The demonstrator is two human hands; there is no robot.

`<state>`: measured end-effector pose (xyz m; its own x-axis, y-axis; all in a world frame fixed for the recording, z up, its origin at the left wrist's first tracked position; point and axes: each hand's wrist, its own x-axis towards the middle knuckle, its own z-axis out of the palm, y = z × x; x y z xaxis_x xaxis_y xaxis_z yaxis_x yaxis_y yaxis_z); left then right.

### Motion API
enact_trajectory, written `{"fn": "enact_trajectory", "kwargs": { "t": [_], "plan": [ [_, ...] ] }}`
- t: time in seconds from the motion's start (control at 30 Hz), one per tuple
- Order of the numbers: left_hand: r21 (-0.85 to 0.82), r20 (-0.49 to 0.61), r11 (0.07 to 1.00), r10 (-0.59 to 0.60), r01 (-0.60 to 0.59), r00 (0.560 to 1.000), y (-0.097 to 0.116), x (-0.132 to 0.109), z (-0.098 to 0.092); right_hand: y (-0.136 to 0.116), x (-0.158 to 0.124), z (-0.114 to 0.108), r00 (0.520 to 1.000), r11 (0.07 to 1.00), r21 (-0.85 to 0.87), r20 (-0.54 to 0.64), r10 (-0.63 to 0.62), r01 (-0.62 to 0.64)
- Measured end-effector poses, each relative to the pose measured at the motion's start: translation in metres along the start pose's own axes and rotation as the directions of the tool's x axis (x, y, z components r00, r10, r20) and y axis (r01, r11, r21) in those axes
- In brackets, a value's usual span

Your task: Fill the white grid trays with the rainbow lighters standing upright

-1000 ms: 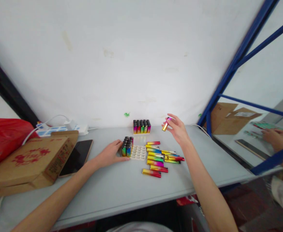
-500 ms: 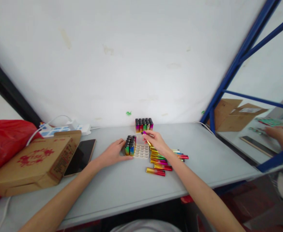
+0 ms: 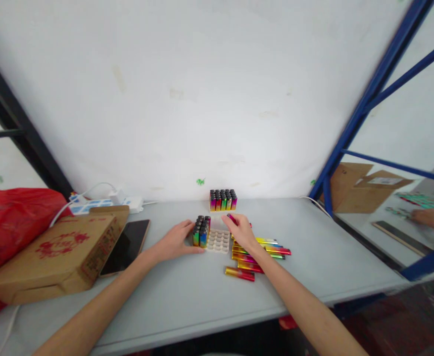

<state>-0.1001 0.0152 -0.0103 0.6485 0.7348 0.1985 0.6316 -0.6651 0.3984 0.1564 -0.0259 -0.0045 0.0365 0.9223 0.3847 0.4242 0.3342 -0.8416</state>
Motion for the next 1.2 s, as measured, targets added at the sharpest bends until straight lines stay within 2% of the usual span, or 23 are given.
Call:
{"fn": "enact_trajectory", "kwargs": {
  "t": [0.23, 0.4, 0.57, 0.67, 0.8, 0.93, 1.2],
  "plan": [
    [-0.007, 0.009, 1.0, -0.007, 0.007, 1.0, -0.001, 0.001, 0.001, 0.0, -0.002, 0.003, 0.995, 0.991, -0.125, -0.081, -0.063, 0.052],
    [-0.043, 0.0, 0.999, -0.006, 0.006, 1.0, -0.003, 0.0, 0.0, 0.0, -0.001, 0.002, 0.994, 0.986, -0.129, 0.045, -0.098, 0.103],
    [-0.074, 0.005, 0.997, -0.005, 0.006, 1.0, -0.005, -0.001, -0.002, -0.001, -0.003, 0.0, 0.958, 0.94, -0.19, 0.105, -0.267, 0.283],
    [-0.081, 0.026, 0.997, -0.013, 0.015, 1.0, -0.003, 0.0, -0.003, -0.005, -0.005, -0.001, 0.967, 0.949, -0.201, 0.138, -0.216, 0.241],
    [-0.1, 0.034, 0.995, -0.011, 0.014, 0.999, -0.002, 0.0, -0.004, -0.006, -0.007, -0.001, 0.977, 0.961, -0.193, 0.12, -0.175, 0.196],
    [-0.099, 0.063, 0.995, -0.01, 0.016, 0.998, -0.001, 0.0, -0.005, 0.001, -0.004, 0.002, 0.967, 0.945, -0.238, 0.177, -0.185, 0.224],
    [-0.075, 0.043, 0.997, 0.001, 0.002, 0.999, 0.001, -0.001, -0.005, 0.01, -0.004, 0.015, 0.932, 0.827, -0.449, 0.281, -0.229, 0.338]
  ]
}}
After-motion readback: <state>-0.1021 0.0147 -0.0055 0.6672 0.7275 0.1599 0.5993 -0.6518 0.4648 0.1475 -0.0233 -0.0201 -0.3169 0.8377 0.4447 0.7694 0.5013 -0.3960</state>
